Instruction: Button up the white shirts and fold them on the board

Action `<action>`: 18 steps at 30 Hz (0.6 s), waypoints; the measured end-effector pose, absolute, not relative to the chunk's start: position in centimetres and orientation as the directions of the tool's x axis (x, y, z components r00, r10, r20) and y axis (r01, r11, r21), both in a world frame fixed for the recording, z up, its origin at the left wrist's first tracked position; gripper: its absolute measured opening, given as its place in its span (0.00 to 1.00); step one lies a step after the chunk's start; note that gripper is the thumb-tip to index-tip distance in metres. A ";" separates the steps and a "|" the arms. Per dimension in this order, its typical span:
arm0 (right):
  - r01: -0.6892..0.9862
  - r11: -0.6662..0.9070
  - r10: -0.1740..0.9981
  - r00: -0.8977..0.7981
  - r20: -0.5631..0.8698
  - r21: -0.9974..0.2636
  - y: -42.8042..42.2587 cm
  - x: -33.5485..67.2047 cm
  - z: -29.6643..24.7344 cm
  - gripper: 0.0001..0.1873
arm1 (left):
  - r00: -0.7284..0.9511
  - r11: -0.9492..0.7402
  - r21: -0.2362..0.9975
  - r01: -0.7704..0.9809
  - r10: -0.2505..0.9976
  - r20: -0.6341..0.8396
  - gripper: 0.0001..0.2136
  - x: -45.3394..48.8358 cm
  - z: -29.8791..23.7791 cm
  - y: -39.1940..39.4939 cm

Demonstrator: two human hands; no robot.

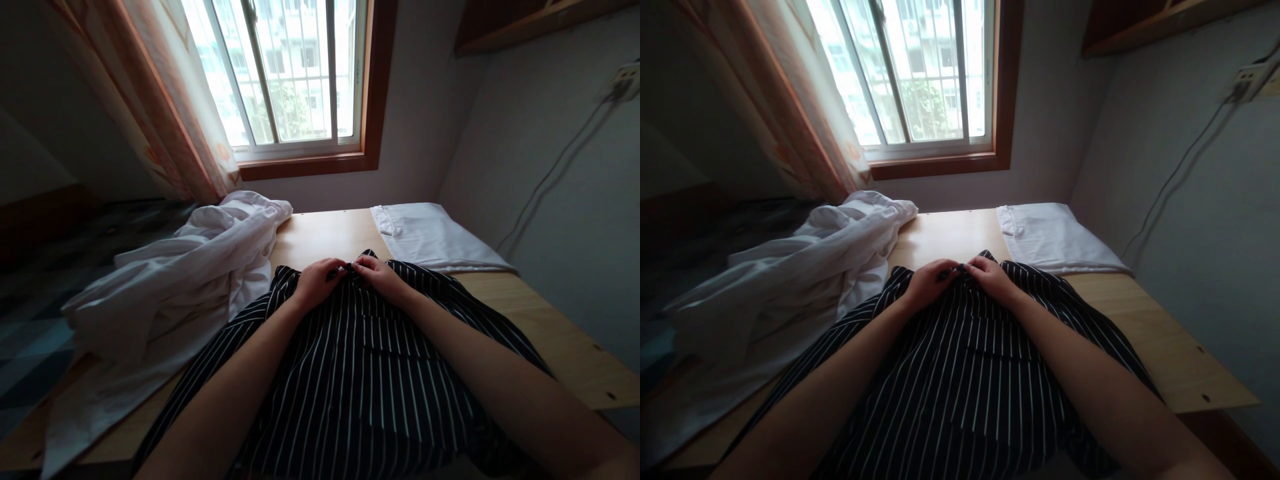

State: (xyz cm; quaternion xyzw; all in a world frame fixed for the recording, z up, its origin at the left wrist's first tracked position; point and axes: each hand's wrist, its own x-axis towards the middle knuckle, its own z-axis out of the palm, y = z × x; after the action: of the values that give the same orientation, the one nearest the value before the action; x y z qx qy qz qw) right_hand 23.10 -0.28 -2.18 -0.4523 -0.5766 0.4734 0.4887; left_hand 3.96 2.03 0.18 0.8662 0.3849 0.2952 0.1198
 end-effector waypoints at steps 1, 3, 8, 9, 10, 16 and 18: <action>0.064 0.144 0.984 -0.112 0.136 -0.988 -0.3 23.1 -2.1 0.22 | 0.533 -0.677 0.400 0.617 0.735 0.420 0.08 4.0 0.3 1.9; 0.078 0.147 0.984 -0.111 0.138 -0.986 -0.2 23.1 -2.1 0.22 | 0.543 -0.680 0.328 0.656 0.727 0.420 0.08 4.3 0.5 1.7; 0.165 0.168 0.983 -0.103 0.152 -0.972 0.0 23.1 -2.0 0.21 | 0.546 -0.657 0.169 0.735 0.720 0.429 0.09 4.9 0.5 1.0; 0.185 0.180 0.981 -0.099 0.164 -0.966 0.0 23.2 -2.0 0.21 | 0.541 -0.647 0.147 0.748 0.723 0.429 0.09 5.0 0.5 0.9; 0.201 0.194 0.979 -0.099 0.177 -0.960 0.0 23.2 -2.0 0.21 | 0.529 -0.630 0.134 0.765 0.733 0.427 0.08 4.9 0.6 0.9; 0.194 0.223 0.975 -0.041 0.219 -0.955 -0.3 23.5 -2.0 0.22 | 0.246 -0.371 0.210 0.904 0.856 0.454 0.13 2.8 1.1 2.3; 0.162 0.243 0.968 0.026 0.250 -0.956 -0.3 23.7 -1.9 0.23 | 0.196 -0.340 0.227 0.913 0.851 0.488 0.13 1.9 1.3 2.8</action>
State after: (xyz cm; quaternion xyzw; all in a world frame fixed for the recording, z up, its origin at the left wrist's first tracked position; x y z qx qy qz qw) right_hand 23.71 -0.32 -1.88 -0.4832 -0.5848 0.3811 0.5285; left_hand 1.86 2.80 1.31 0.7713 0.5715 0.2744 -0.0564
